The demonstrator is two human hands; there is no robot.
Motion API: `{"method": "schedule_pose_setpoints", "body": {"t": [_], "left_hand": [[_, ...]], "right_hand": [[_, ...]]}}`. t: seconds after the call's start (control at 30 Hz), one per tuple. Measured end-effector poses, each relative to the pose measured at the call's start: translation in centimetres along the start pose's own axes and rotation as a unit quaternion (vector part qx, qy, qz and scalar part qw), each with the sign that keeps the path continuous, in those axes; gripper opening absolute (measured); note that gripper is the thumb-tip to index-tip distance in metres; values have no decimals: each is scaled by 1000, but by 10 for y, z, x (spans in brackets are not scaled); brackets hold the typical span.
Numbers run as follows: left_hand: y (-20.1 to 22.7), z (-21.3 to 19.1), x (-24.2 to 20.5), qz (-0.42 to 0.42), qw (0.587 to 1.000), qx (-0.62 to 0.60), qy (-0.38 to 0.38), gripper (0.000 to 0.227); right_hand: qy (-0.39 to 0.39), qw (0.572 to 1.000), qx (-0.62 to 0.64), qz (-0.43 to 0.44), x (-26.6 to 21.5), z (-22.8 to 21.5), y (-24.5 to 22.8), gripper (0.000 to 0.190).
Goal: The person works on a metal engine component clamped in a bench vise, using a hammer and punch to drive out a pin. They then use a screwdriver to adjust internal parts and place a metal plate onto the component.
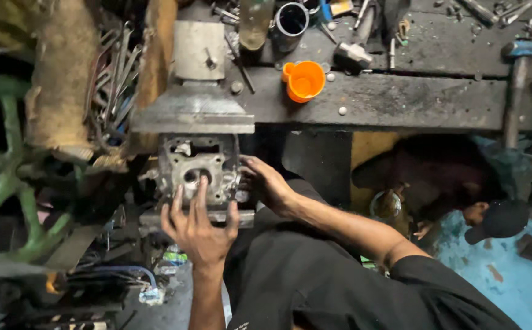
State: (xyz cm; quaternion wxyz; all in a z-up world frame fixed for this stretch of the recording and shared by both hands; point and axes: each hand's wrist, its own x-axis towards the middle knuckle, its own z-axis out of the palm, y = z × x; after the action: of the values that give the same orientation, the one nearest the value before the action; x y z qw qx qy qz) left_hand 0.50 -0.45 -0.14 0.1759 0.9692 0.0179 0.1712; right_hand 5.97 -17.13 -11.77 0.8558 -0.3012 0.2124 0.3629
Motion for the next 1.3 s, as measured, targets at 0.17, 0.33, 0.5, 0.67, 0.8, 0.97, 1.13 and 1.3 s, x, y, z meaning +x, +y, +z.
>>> {"method": "schedule_pose_setpoints", "body": {"t": [0.17,0.33,0.5,0.67,0.8,0.97,1.13,1.3], "left_hand": [[11,3,3,-8,1000,5,5,57],[17,6,13,-31,999,11,17,53],[19,8,12,-50,998,6,31,46],[17,5,20,-58,997,0,45,36],[18,1,15,-82,994,-30,65,32],[16,-1,17,-92,992,-38,72,31],[17,-9,15,-74,994,-33,68,32],[10,-12,17,-66,994,-37,76,32]], "right_hand": [[-25,998,-57,24,11,-10,-26,46],[28,884,-347,-310,22,-34,-75,40],[160,534,-759,-337,68,-45,-116,38],[251,394,-836,-287,137,-23,-128,28],[267,333,-860,-281,159,-36,-126,42],[262,327,-858,-296,191,-43,-151,33],[251,350,-862,-267,152,10,-171,32],[295,440,-741,-412,8,52,-182,32]]}}
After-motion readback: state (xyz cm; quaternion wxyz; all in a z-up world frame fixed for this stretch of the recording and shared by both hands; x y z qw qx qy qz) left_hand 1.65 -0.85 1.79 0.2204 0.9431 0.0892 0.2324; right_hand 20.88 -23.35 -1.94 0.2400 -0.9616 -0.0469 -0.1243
